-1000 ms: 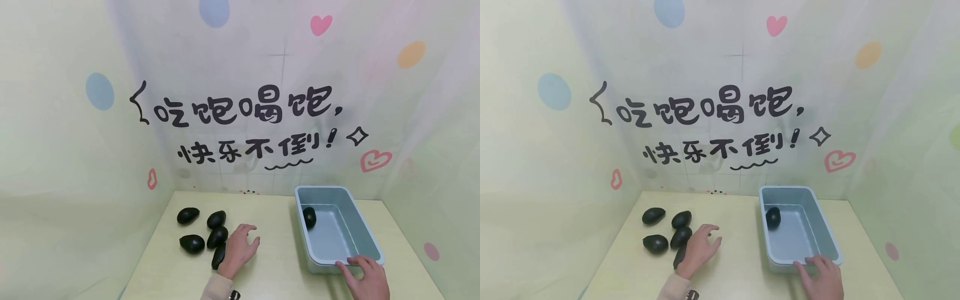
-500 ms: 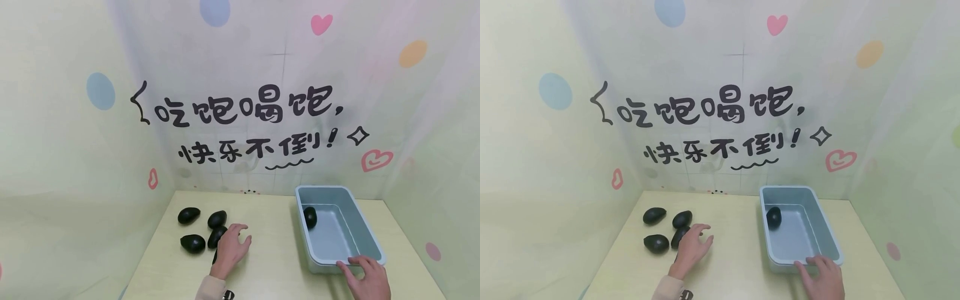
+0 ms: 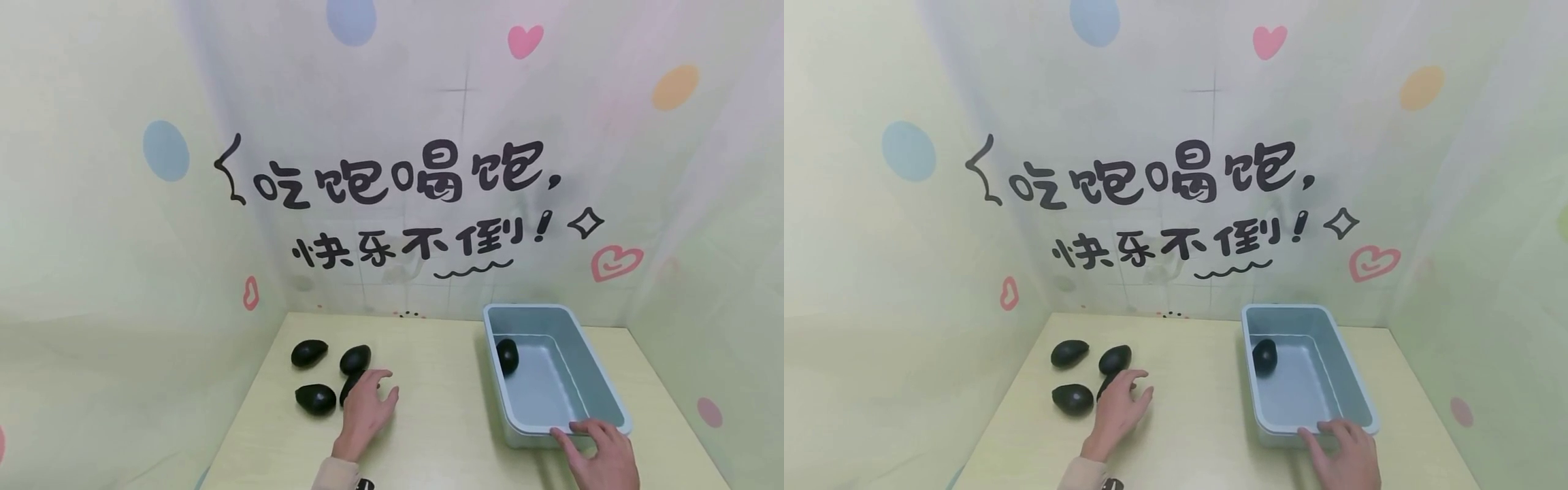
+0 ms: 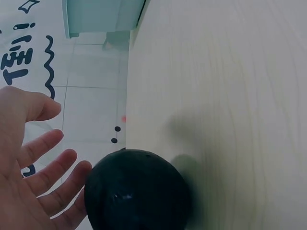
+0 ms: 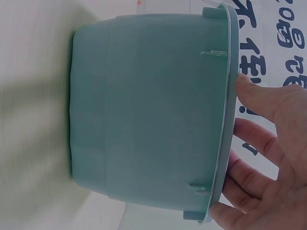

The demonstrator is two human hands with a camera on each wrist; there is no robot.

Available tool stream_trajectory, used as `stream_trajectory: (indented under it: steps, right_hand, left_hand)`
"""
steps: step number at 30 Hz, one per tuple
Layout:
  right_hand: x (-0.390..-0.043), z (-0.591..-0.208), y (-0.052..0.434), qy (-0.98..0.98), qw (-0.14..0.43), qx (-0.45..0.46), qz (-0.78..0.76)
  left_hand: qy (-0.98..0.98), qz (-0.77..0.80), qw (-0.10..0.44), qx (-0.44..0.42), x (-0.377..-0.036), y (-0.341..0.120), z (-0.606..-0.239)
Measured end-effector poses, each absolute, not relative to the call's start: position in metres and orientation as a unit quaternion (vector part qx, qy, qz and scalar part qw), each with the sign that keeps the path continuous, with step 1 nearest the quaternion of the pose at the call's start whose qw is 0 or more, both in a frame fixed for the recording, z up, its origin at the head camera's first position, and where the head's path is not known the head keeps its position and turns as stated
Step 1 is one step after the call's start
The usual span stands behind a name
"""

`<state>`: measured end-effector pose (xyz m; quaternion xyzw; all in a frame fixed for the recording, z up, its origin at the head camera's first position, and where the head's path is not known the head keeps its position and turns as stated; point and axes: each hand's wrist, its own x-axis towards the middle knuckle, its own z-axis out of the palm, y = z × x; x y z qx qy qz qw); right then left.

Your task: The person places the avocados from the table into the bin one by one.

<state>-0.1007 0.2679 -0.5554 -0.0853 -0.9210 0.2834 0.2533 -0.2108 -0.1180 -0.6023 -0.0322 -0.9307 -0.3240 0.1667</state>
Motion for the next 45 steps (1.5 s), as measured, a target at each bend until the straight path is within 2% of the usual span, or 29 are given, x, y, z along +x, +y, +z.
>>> stream_trajectory:
  steps: [15,29,36,45]
  right_hand:
    - [-0.104,-0.554,0.268,-0.923,0.255,-0.082,0.275]
    - [-0.103,-0.554,0.266,-0.93,0.225,-0.097,0.273]
    - [-0.102,-0.554,0.265,-0.929,0.229,-0.093,0.276]
    - [-0.099,-0.549,0.265,-0.929,0.217,-0.1,0.282]
  left_hand:
    - [-0.93,-0.328,0.165,-0.014,-0.204,-0.136,-0.61]
    - [-0.936,-0.313,0.158,-0.003,-0.195,-0.144,-0.622]
    - [-0.941,-0.303,0.148,0.009,-0.191,-0.146,-0.624]
    - [-0.95,-0.274,0.149,-0.008,-0.186,-0.142,-0.63]
